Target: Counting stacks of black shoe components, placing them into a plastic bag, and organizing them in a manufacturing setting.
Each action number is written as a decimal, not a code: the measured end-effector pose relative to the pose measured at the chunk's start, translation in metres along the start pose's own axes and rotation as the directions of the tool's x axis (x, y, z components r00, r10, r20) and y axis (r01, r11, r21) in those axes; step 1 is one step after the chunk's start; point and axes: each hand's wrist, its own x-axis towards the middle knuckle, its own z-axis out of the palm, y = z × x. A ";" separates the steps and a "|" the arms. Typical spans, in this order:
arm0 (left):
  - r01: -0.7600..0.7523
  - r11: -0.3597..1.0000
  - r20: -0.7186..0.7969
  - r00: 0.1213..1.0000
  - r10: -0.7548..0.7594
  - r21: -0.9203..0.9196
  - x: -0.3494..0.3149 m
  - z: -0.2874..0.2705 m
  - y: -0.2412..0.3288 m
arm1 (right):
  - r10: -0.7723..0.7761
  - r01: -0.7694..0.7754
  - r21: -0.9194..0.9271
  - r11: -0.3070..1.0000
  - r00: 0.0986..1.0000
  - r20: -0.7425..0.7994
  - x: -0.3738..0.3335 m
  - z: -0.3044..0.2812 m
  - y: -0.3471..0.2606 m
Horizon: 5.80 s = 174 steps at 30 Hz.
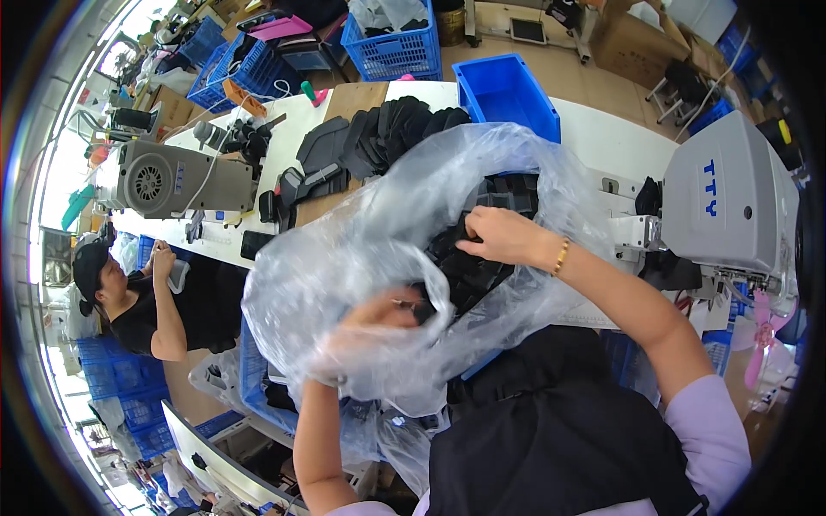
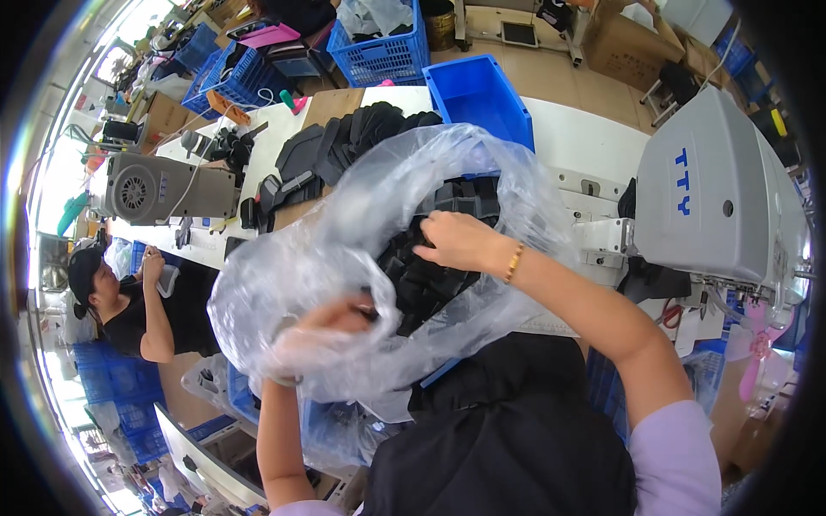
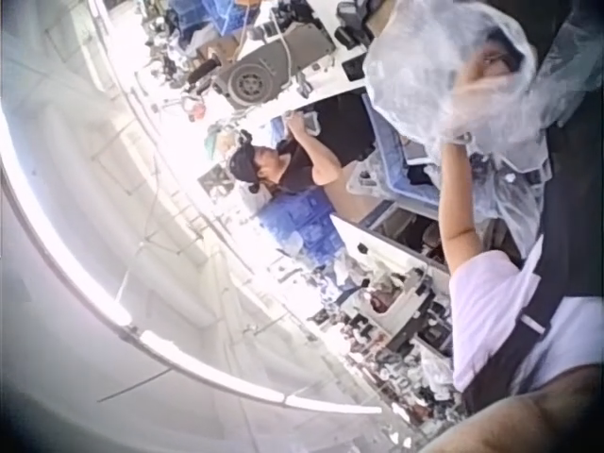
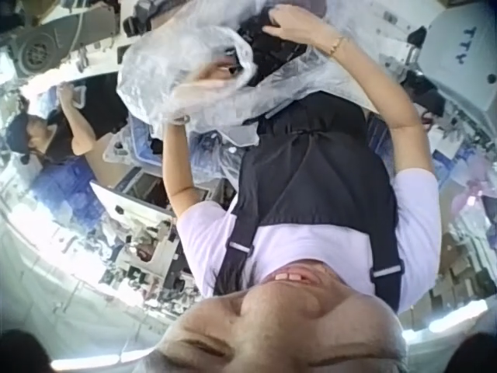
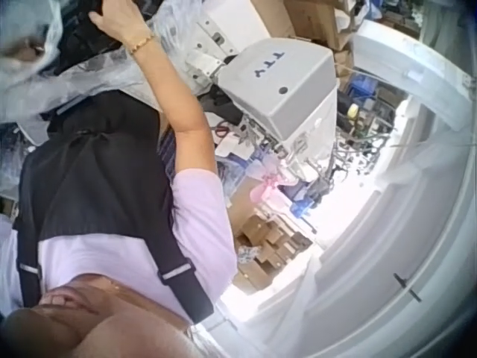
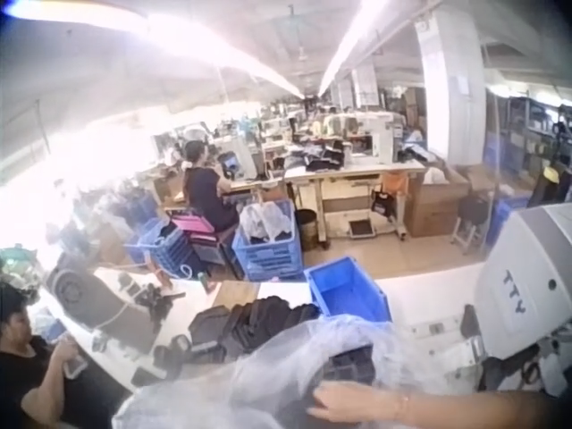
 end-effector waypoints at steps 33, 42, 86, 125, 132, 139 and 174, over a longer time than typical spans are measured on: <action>0.103 0.976 -0.233 0.961 -0.147 -0.190 0.137 0.090 -0.067 | 0.257 -0.308 0.087 0.947 0.894 0.367 -0.005 0.003 0.098; 0.093 0.834 -0.140 0.970 -0.199 -0.544 0.154 0.100 -0.086 | 0.171 -0.281 0.277 0.919 0.916 0.362 -0.024 0.044 0.117; 0.241 0.800 0.686 0.416 -0.597 0.550 0.063 0.029 0.062 | 0.217 -0.346 0.457 0.819 0.925 0.312 -0.069 0.005 0.065; 0.081 0.983 0.015 0.996 -0.085 0.166 0.172 -0.044 0.026 | 0.032 0.037 0.501 0.865 0.991 -0.128 -0.089 -0.075 0.015; 0.080 0.940 0.119 0.992 -0.043 -0.330 0.153 -0.014 -0.015 | 0.289 -0.244 0.608 0.755 0.957 0.026 -0.077 -0.099 0.023; -0.165 0.945 -0.194 0.975 0.112 -0.283 0.145 0.041 0.006 | 0.145 -0.077 0.644 0.761 0.988 -0.053 -0.067 -0.085 0.027; -0.239 0.844 -0.235 0.892 0.386 0.480 0.458 -0.025 0.064 | 0.597 -0.507 0.355 0.785 0.772 -0.218 0.096 -0.085 0.210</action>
